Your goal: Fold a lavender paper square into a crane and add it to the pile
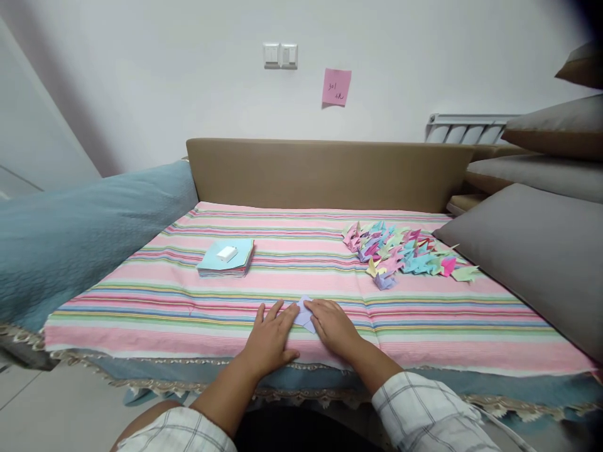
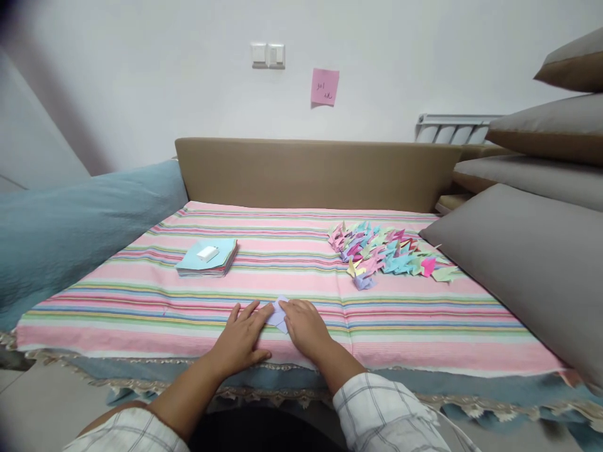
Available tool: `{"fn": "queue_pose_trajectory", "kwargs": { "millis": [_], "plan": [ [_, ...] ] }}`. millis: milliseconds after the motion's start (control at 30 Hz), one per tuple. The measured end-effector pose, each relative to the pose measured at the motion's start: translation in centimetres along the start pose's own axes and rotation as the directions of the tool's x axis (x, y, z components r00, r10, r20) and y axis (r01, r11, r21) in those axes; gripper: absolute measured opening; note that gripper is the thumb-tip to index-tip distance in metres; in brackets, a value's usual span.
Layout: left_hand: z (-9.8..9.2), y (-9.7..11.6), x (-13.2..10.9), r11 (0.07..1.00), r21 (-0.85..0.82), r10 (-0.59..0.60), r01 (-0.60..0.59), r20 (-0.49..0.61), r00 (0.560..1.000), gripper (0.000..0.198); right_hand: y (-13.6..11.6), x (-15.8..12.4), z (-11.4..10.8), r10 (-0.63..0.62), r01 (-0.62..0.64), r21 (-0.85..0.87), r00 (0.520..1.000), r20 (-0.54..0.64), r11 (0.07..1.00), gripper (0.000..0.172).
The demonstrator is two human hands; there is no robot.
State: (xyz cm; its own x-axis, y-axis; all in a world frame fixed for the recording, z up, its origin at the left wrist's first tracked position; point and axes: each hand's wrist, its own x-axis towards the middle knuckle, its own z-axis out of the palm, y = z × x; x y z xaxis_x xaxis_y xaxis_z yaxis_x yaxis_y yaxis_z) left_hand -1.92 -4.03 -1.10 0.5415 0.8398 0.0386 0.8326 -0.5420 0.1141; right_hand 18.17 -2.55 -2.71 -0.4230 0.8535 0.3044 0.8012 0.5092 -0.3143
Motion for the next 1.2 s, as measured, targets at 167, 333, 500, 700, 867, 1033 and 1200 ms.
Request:
{"fn": "queue_pose_trajectory", "kwargs": {
  "millis": [167, 333, 500, 700, 867, 1033, 1200],
  "plan": [
    [0.0, -0.8, -1.3, 0.998, 0.066, -0.014, 0.016, -0.026, 1.0, 0.084, -0.3, -0.1, -0.5, -0.001, 0.001, 0.001, 1.0, 0.027, 1.0, 0.041],
    [0.3, -1.3, -2.6, 0.988, 0.157, 0.014, -0.006, -0.054, 0.998, 0.083, -0.6, -0.4, -0.9, -0.038, 0.037, 0.025, 0.998, 0.048, 0.999, 0.042],
    [-0.7, -1.7, -3.4, 0.986, 0.166, -0.032, 0.032, -0.005, 0.999, 0.081, -0.5, -0.8, -1.7, -0.13, 0.127, 0.024, 0.981, 0.145, 0.992, 0.048],
    [-2.4, -1.8, -3.4, 0.991, 0.087, -0.102, 0.101, 0.003, 0.995, 0.064, -0.2, -1.1, -1.8, -0.154, 0.157, 0.002, 0.966, 0.206, 0.988, 0.05],
    [-1.9, -0.3, -3.0, 0.996, 0.059, -0.064, 0.07, -0.102, 0.993, 0.061, -0.4, -1.1, -1.8, -0.138, 0.141, -0.002, 0.968, 0.208, 0.99, 0.049],
    [-0.3, 1.2, -2.8, 0.995, 0.093, -0.024, 0.029, -0.063, 0.998, 0.077, -0.4, -1.1, -1.8, -0.134, 0.136, 0.003, 0.968, 0.211, 0.991, 0.05],
    [0.2, 1.4, -2.7, 0.994, 0.081, -0.068, 0.07, -0.038, 0.997, 0.082, -0.4, -1.0, -1.8, -0.124, 0.126, 0.007, 0.968, 0.218, 0.992, 0.05]
  ]
}}
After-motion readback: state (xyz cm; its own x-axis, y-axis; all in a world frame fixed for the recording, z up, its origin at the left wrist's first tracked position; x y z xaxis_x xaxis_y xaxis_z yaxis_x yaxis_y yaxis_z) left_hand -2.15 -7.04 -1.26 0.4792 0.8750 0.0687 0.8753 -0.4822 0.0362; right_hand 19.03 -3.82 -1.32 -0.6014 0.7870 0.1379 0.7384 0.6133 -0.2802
